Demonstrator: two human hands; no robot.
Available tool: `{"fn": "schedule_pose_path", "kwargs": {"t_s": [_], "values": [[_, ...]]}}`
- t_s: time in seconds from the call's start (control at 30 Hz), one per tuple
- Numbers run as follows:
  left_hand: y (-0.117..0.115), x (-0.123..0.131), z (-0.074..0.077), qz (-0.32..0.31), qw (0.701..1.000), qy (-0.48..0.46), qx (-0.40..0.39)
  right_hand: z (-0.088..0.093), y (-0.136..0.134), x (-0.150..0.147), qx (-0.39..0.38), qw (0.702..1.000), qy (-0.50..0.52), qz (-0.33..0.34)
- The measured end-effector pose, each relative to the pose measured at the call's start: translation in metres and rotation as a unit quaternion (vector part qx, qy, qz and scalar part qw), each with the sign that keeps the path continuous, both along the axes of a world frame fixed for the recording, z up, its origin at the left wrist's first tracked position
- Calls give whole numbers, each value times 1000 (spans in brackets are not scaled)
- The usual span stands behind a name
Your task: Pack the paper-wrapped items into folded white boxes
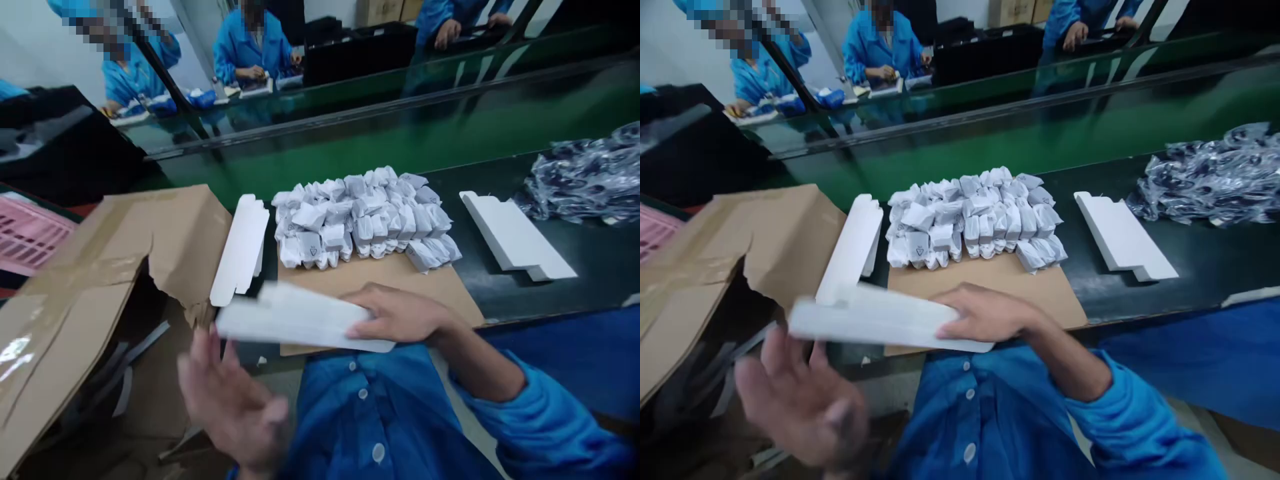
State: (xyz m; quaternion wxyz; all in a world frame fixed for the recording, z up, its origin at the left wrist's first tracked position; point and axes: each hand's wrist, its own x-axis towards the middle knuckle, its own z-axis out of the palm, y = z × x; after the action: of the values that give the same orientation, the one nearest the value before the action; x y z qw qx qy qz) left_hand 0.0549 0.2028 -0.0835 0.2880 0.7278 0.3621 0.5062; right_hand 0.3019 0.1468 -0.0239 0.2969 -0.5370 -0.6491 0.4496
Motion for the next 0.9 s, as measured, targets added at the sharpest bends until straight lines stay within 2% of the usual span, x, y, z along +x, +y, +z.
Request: {"fn": "schedule_pose_path", "kwargs": {"t_s": [0.03, 0.07, 0.1, 0.17, 0.23, 0.27, 0.3, 0.37, 0.43, 0.47, 0.53, 0.67, 0.77, 0.83, 0.9], "values": [[4, -1, 8, -41, 996, 10, -77, 4, -11, 11, -23, 995, -55, 74], [9, 1, 15, -78, 984, 47, -154, 5, -21, 18, -32, 987, -109, 112], [15, 5, 20, -95, 970, 86, -208, 5, -29, 19, -23, 980, -171, 103], [22, 19, 23, -73, 953, 89, -280, -2, -41, 10, 46, 947, -317, -2], [23, 32, 21, -77, 934, 20, -348, -12, -52, -7, 159, 883, -431, -93], [22, 35, 19, -111, 914, -10, -389, -16, -56, -13, 211, 855, -460, -109], [22, 36, 17, -160, 888, -25, -429, -21, -59, -17, 250, 841, -467, -105], [25, 32, 14, -254, 837, 3, -485, -26, -65, -17, 287, 849, -437, -79], [31, 26, 12, -309, 812, 63, -492, -27, -68, -11, 290, 865, -406, -53], [34, 24, 12, -319, 812, 90, -481, -27, -70, -8, 290, 868, -401, -44], [38, 26, 12, -318, 831, 127, -439, -27, -71, -3, 296, 860, -413, -35], [40, 42, 14, -257, 898, 167, -315, -26, -71, -7, 310, 826, -467, -58], [43, 47, 16, -209, 929, 187, -243, -27, -71, -10, 332, 808, -480, -84], [43, 46, 16, -180, 945, 150, -230, -29, -69, -6, 336, 817, -455, -113], [35, 46, 17, -136, 968, 37, -208, -33, -66, -3, 325, 820, -431, -189]]}}
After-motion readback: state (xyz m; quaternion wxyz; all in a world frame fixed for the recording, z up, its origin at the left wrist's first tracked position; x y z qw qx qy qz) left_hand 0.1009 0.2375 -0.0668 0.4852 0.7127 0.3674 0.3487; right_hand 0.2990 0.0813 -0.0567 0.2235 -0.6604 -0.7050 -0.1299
